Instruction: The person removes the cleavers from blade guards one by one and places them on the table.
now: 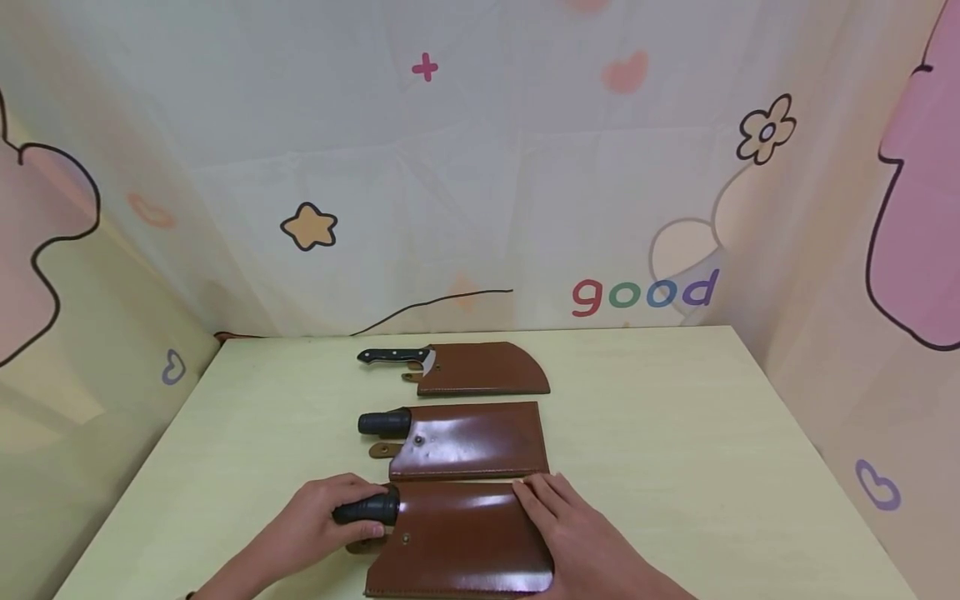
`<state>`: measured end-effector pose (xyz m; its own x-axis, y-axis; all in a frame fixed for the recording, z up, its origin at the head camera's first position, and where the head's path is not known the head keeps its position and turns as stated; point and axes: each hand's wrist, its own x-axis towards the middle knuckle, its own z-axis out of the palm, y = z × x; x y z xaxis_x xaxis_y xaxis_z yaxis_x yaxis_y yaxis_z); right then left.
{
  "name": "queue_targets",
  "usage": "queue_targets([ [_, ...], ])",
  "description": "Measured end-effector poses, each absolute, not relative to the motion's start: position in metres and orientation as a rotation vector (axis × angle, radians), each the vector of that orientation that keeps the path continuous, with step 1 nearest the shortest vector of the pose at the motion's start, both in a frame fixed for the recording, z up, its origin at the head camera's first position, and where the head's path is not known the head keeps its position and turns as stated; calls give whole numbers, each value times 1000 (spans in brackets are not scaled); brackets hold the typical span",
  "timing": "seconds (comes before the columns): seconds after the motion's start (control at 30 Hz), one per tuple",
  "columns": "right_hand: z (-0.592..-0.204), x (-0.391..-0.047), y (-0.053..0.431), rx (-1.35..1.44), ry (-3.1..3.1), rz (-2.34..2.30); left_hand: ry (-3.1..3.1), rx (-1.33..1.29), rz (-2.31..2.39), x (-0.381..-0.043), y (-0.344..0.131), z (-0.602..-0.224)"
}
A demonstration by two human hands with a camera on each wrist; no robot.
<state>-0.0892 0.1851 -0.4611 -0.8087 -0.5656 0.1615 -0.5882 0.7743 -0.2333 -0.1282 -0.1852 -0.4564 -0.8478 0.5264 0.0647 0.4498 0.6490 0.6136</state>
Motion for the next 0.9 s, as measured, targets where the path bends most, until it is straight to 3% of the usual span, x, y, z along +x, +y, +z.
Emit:
queue_targets([
  [0.9,-464,-93,199,942,-2860,426,2759,799,1005,-133,-188,-458],
])
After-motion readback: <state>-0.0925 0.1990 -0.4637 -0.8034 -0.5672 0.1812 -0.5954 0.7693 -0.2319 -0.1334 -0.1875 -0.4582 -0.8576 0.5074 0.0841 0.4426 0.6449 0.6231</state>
